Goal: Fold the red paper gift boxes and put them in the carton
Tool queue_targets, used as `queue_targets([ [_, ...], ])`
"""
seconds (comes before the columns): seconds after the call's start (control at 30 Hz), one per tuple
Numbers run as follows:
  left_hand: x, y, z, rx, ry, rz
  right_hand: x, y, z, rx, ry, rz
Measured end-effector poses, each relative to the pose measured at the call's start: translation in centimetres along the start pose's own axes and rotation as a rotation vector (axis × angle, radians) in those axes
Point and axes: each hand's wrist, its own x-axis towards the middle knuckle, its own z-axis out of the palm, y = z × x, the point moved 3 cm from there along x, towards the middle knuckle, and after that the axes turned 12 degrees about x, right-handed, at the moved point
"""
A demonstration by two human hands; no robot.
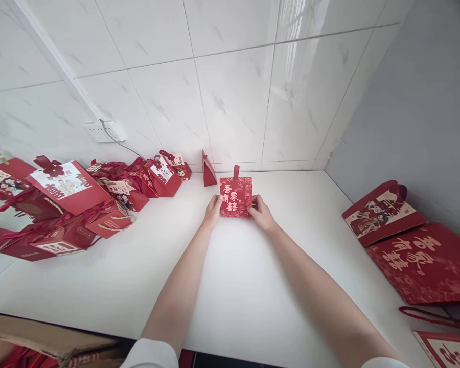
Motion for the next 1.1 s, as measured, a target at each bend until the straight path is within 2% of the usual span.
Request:
queue_targets([
  [0.07,-0.1,0.5,0.0,-0.016,0.017,0.093,-0.5,-1.0,0.3,-0.102,0.035,-0.136],
  [0.13,-0.4,1.7,-0.3,0.028,0.094,0.256,-1.0,-2.0,0.8,-0.224,0.055,-0.263],
  [0.27,-1.4,5.0,-0.9,0.380,0.294,0.610,-1.8,-3.8,1.6,-0.372,0.110,-0.485],
  [0.37,-2.1,6.5,-0.6,0.645,0.364,0.785,-2.2,-4.9,2.0,-0.419,0.146,-0.679],
  [0.5,-2.7,6.6,0.2,0.773,0.396,0.827,-2.5,-5.5,2.7,-0.542,0.149,-0.789],
  [0.87,-3.4,6.3,1.0,0.797,0.424,0.902,-2.7,-5.4,3.1,-0.578,0.244,-0.782],
  [1.0,-3.6,5.9,1.2,0.756,0.414,0.967,-2.9,-5.3,3.3,-0.526,0.233,-0.765],
  [1.1,-3.5,5.5,1.3,0.748,0.394,0.958,-2.9,-5.0,3.2,-0.508,0.214,-0.718],
])
